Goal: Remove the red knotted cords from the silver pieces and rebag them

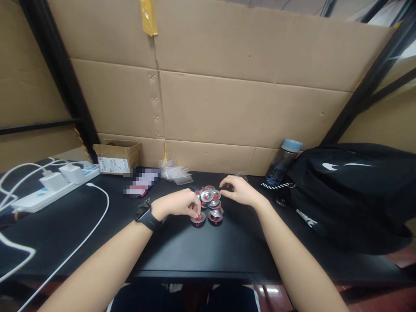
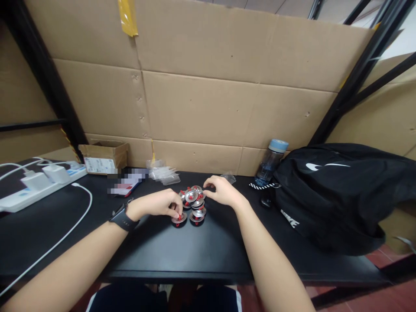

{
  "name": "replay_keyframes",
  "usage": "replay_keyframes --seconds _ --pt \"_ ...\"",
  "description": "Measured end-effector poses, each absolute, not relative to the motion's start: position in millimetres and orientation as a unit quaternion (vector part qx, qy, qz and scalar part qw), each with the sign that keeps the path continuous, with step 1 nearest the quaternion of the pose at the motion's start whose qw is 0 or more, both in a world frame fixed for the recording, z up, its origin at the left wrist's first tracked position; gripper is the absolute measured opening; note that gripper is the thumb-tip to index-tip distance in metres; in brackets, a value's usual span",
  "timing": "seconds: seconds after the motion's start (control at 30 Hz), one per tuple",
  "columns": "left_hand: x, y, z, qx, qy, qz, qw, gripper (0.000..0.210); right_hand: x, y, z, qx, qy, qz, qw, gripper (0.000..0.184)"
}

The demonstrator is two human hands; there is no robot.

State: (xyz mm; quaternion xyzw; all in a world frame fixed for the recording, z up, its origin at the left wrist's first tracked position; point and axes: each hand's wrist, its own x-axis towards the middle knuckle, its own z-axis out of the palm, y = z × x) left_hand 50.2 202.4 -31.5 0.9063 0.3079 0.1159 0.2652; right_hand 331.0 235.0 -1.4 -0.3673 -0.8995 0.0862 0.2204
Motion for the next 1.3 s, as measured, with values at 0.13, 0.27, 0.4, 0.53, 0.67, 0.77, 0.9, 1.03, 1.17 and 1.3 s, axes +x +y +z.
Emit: replay_keyframes --seconds 0.13,0.27,0.4,0.53,0.67,0.77,0.9,1.03,1.17,1.3 --pt "56.3 198.8 -31.7 0.917 0.279 0.098 0.268 0.009 311.4 219.6 0.8 -0.293 -0.918 0.118 0.241 0.013" --pt "62.0 192.0 -24.6 0.929 0.270 0.130 0.216 0.009 303.7 215.3 0.0 -0.281 -0.909 0.141 0.275 0.014" --pt "63.7 188.5 -16.8 0.906 0.293 0.275 0.133 0.013 296.1 211.5 -4.6 -0.281 -0.866 0.261 0.320 0.025" --pt "66.1 188.8 -14.8 0.854 0.334 0.379 0.127 0.014 280.3 205.2 -17.6 -0.260 -0.822 0.364 0.352 0.059" --pt "68.3 191.3 -18.1 0.830 0.360 0.414 0.099 0.015 268.3 206.2 -30.9 -0.286 -0.777 0.367 0.424 0.043" --pt "61.7 197.5 -21.1 0.841 0.376 0.385 0.058 0.015 271.3 213.9 -32.2 -0.286 -0.756 0.406 0.426 0.035" --pt "38.4 214.8 -25.8 0.837 0.425 0.344 0.012 0.016 292.2 230.1 -22.6 -0.311 -0.736 0.434 0.416 0.027" --pt "11.0 234.1 -34.3 0.840 0.448 0.305 0.008 0.015 330.0 251.6 -13.3 -0.371 -0.753 0.386 0.382 0.028" --pt "-3.8 242.8 -43.2 0.847 0.467 0.252 0.041 0.014 375.2 275.0 -17.1 -0.474 -0.782 0.270 0.303 0.022" --pt "-0.3 240.5 -46.8 0.853 0.468 0.226 0.057 0.011 399.7 286.9 -28.2 -0.537 -0.790 0.244 0.169 0.021"
